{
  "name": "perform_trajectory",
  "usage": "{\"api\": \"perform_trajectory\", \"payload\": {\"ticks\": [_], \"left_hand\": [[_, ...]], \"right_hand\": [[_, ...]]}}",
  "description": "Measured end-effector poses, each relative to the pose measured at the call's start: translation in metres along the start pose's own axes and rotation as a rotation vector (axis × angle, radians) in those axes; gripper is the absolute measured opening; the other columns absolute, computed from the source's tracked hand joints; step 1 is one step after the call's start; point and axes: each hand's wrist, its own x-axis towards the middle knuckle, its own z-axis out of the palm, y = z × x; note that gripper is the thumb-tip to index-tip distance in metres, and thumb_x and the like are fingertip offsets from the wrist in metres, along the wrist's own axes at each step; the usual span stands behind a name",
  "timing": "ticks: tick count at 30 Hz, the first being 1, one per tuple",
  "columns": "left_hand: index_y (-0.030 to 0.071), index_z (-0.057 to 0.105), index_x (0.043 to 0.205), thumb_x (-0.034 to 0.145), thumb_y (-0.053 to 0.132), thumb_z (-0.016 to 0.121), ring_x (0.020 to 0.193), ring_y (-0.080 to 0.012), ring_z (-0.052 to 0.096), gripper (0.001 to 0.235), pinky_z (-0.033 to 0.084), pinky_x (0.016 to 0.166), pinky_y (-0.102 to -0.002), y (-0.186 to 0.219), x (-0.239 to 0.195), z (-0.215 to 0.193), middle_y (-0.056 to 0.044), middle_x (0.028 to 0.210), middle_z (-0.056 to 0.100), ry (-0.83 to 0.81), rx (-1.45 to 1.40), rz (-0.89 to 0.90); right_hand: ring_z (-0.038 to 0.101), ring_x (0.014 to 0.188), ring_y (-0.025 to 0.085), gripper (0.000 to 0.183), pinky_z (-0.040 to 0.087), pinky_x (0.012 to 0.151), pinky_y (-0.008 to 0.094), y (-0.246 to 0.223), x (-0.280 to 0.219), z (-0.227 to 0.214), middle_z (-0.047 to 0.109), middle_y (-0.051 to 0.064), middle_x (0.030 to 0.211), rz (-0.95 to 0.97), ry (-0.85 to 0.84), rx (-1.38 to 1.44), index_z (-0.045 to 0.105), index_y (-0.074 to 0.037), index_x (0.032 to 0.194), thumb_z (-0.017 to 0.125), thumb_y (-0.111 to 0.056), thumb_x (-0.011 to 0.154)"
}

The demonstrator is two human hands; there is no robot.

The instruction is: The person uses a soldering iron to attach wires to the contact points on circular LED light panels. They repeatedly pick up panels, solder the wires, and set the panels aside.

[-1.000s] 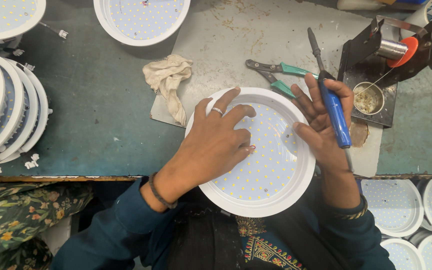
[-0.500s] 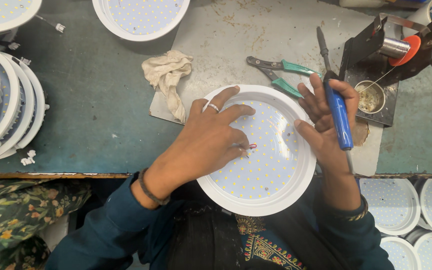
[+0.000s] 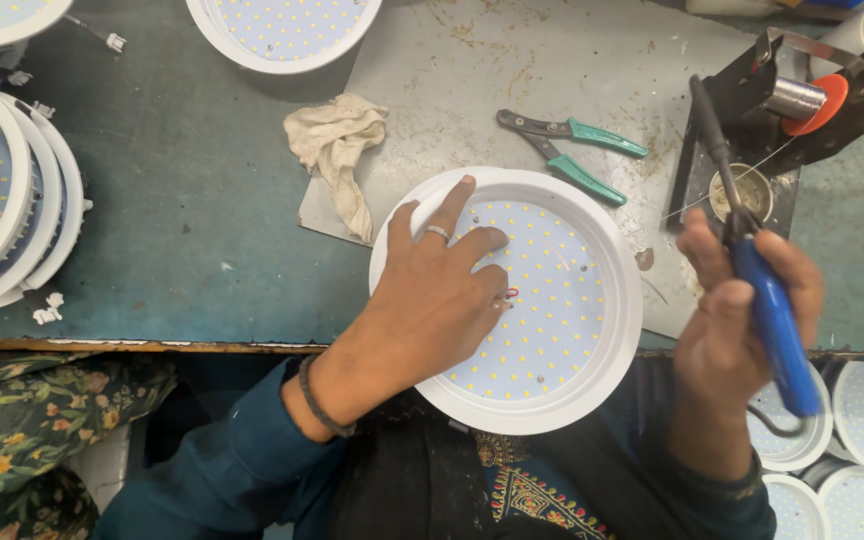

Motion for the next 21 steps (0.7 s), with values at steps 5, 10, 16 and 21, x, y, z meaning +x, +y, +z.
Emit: {"api": "perform_trajectory", "payload": {"ticks": [5,10,16,21], "left_hand": [[0.009,0.077,0.083,0.085,0.025,0.075,0.141,-0.0457,0.042,0.016,0.029,0.104,-0.072,0.0,-0.003,0.002,-0.007,0.123,0.066,0.023,-0.001,0.013],[0.009,0.076,0.082,0.086,0.024,0.075,0.141,-0.0458,0.042,0.015,0.029,0.106,-0.073,-0.001,-0.004,0.004,-0.006,0.122,0.066,0.037,0.005,0.014],[0.009,0.075,0.081,0.084,0.022,0.075,0.141,-0.0459,0.042,0.013,0.03,0.106,-0.072,-0.001,-0.004,0.004,-0.007,0.122,0.066,0.032,0.012,0.008],[0.01,0.076,0.084,0.082,0.021,0.076,0.141,-0.0448,0.042,0.011,0.03,0.106,-0.072,0.0,-0.004,0.003,-0.007,0.122,0.066,0.044,0.021,0.007]], "right_hand": [[0.074,0.096,0.032,0.057,0.065,0.081,0.04,0.007,-0.015,-0.038,0.066,0.024,0.124,-0.079,0.003,-0.029,0.044,0.001,0.15,0.051,-0.046,0.118],[0.071,0.07,0.029,0.056,0.061,0.061,0.034,0.003,-0.028,-0.074,0.07,0.029,0.108,-0.011,0.053,0.098,0.057,0.013,0.129,0.054,-0.04,0.113],[0.06,0.05,0.024,0.035,0.052,0.05,0.027,-0.011,-0.035,-0.083,0.066,0.032,0.087,0.212,0.059,0.222,0.062,0.021,0.102,0.061,-0.014,0.099],[0.053,0.042,0.017,0.036,0.043,0.042,0.022,-0.015,-0.028,-0.068,0.063,0.025,0.069,0.319,-0.004,0.148,0.064,0.022,0.097,0.06,-0.013,0.092]]}}
